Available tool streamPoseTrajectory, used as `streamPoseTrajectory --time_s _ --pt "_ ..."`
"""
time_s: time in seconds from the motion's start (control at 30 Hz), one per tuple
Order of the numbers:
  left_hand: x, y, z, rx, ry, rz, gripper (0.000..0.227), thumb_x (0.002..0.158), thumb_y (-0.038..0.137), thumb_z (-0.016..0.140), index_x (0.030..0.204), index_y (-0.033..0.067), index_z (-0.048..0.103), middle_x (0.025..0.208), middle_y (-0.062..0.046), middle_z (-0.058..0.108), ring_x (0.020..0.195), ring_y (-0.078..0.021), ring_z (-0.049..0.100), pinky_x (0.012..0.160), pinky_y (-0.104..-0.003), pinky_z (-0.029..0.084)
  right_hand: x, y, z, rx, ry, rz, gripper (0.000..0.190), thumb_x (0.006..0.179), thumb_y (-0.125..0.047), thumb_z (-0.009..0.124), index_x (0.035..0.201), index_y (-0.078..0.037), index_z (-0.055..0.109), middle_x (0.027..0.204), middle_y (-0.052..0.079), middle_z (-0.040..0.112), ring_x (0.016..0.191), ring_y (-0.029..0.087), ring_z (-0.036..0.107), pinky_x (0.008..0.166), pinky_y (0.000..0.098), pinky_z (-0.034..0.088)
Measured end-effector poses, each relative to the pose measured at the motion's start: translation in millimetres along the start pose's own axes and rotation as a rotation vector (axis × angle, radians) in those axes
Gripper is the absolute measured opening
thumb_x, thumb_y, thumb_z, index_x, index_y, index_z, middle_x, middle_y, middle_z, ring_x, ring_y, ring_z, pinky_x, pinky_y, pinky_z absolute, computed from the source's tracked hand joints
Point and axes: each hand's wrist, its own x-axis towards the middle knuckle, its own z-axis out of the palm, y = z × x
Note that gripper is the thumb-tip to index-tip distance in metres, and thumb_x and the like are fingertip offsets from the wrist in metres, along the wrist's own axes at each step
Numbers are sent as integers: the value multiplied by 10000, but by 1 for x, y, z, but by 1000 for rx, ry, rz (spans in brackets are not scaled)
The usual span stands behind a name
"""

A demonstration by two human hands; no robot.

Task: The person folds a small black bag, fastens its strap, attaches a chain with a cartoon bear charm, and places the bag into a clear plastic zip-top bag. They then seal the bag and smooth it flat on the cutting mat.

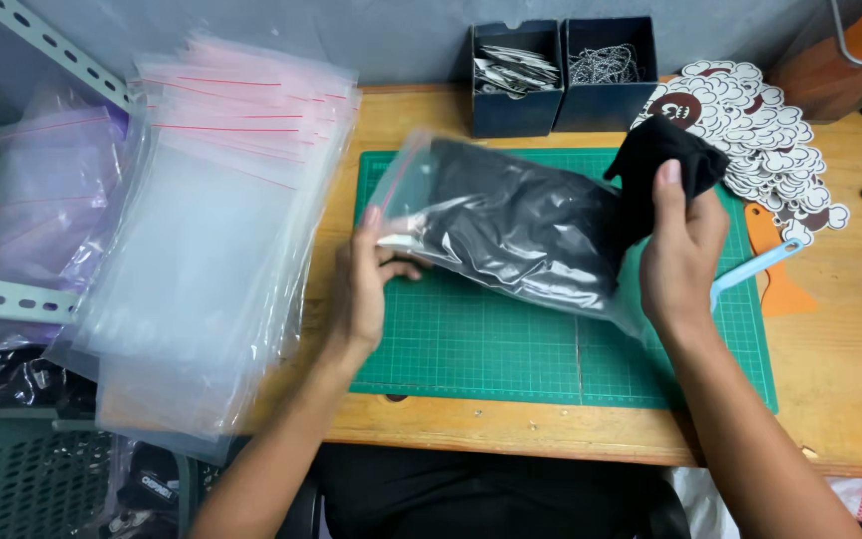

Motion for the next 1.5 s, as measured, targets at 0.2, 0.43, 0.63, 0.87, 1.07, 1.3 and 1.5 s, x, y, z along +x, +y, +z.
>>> streamPoseTrajectory --time_s 0.2,0.43,0.63,0.87,1.07,1.3,1.5 --pt "9 -5 -47 406 -111 18 174 1042 165 766 956 17 799 670 -129 768 374 -151 623 396 -271 479 -29 -56 49 -287 -430 -426 581 1122 58 632 1677 144 481 1763 344 429 1647 575 381 1373 624 308" --pt "27 -50 -74 839 -128 51 162 895 69 702 924 139 844 604 -78 712 573 -248 738 523 -422 511 -85 -21 135 -584 -961 -565 837 1182 -546 529 1723 81 407 1818 264 405 1716 424 324 1439 538 158" --pt "4 -8 -61 882 -174 135 265 1068 185 683 818 112 731 573 -66 702 583 -305 717 598 -415 551 -53 9 165 -967 -826 -699 724 1221 -557 406 1718 -43 524 1848 149 428 1723 367 341 1417 535 187" --pt "-2 1 -55 981 -195 213 302 1064 236 712 803 95 658 576 -138 669 644 -428 737 589 -497 551 -1 26 194 -1060 -703 -619 588 1177 -395 571 1714 -161 614 1919 168 304 1777 435 124 1398 708 31" --pt "-4 -15 -52 1037 -134 351 346 1077 223 720 781 93 596 626 -143 673 667 -462 717 576 -550 493 0 25 188 -926 -511 -814 235 1110 -318 756 1277 -165 818 1373 112 664 1298 365 630 1000 488 514" --pt "-10 -9 -52 992 -139 284 267 1089 172 654 842 72 645 723 -243 730 798 -505 787 620 -563 605 -75 6 148 -712 -765 -650 97 1010 -171 817 1094 -193 860 989 14 682 883 251 657 758 368 520" --pt "-5 -21 -53 1207 -226 305 210 1084 273 648 921 142 653 794 -143 764 815 -445 814 678 -595 644 -13 39 191 -830 -657 -809 104 1001 -260 812 1009 -203 726 984 5 596 948 269 618 798 419 465"
